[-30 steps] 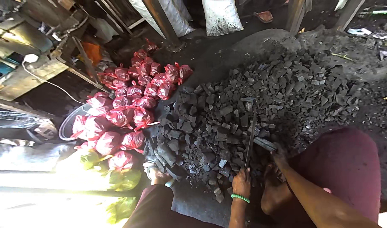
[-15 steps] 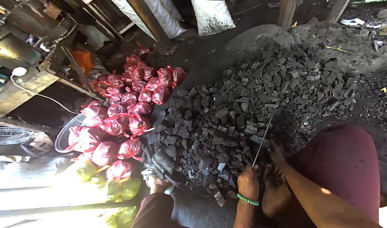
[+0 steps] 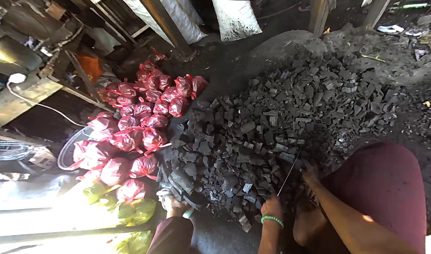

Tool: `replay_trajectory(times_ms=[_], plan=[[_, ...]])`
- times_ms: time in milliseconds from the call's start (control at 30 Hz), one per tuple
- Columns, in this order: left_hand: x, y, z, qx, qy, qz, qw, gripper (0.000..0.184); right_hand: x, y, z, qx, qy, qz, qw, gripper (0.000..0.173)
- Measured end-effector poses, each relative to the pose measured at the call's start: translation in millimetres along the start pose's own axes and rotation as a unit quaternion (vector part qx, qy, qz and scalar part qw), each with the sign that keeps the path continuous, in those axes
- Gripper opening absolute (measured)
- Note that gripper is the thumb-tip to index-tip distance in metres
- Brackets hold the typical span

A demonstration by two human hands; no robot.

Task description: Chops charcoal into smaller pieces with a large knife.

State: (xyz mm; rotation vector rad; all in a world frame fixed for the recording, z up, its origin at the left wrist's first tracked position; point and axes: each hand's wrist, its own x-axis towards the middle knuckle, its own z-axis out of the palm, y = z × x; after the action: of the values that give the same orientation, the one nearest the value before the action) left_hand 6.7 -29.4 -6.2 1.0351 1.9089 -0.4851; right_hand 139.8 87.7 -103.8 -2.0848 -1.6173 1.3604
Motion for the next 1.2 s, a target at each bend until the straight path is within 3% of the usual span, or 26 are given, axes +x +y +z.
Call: replay_trajectory(times_ms=[133,233,367,433,500,567,633,767,833,933,1000,1100,1200], plan=[[-27.3,1.1,-35.2,-0.161,0.070,0.088,0.981,0.045,-3.0,-8.4,0.4,0.087,0.056,-0.023,0.994,0.043],[-45.4,-22.2,-32.6,-0.355,0.188,0.162,0.901,0.037,-0.5,-18.7,-4.1,0.222,0.066,-0.066,0.971,0.034],[-51.4,-54.1,-28.9,-0.522,0.318,0.144,0.778,0.033,11.5,-55.1,-14.5,0.307,0.030,-0.135,0.942,0.036],[-50.7,-62.1,-29.4,-0.580,0.362,0.118,0.720,0.032,12.4,-89.4,-17.3,0.344,-0.022,-0.199,0.917,0.046],[-46.7,-66.9,-28.6,-0.621,0.399,0.100,0.667,0.032,7.8,-131.0,-17.7,0.305,-0.061,-0.254,0.916,0.066],[-44.4,-70.3,-27.3,-0.646,0.419,0.072,0.634,0.032,1.4,-164.9,-13.1,0.158,-0.047,-0.309,0.937,0.081],[-40.8,-73.0,-26.4,-0.664,0.424,0.044,0.614,0.033,-6.1,-182.1,1.8,0.004,-0.031,-0.368,0.929,0.075],[-35.5,-72.9,-24.5,-0.683,0.408,0.020,0.606,0.032,-24.0,-189.2,36.4,-0.260,-0.122,-0.396,0.872,0.075],[-35.4,-71.1,-22.4,-0.685,0.397,0.025,0.611,0.032,-23.5,-186.5,45.0,-0.290,-0.137,-0.380,0.867,0.071],[-34.1,-71.2,-19.0,-0.685,0.375,0.039,0.623,0.033,-17.6,-175.8,41.4,-0.113,-0.133,-0.354,0.919,0.057],[-33.1,-68.9,-16.9,-0.676,0.367,0.046,0.638,0.033,-18.9,-162.7,28.2,0.067,-0.165,-0.279,0.944,0.049],[-32.3,-64.1,-15.4,-0.651,0.353,0.065,0.669,0.033,-26.9,-131.0,4.3,0.307,-0.182,-0.114,0.927,0.040],[-33.2,-60.1,-12.1,-0.604,0.322,0.079,0.725,0.036,-22.4,-85.2,-19.0,0.391,-0.112,-0.004,0.914,0.048]])
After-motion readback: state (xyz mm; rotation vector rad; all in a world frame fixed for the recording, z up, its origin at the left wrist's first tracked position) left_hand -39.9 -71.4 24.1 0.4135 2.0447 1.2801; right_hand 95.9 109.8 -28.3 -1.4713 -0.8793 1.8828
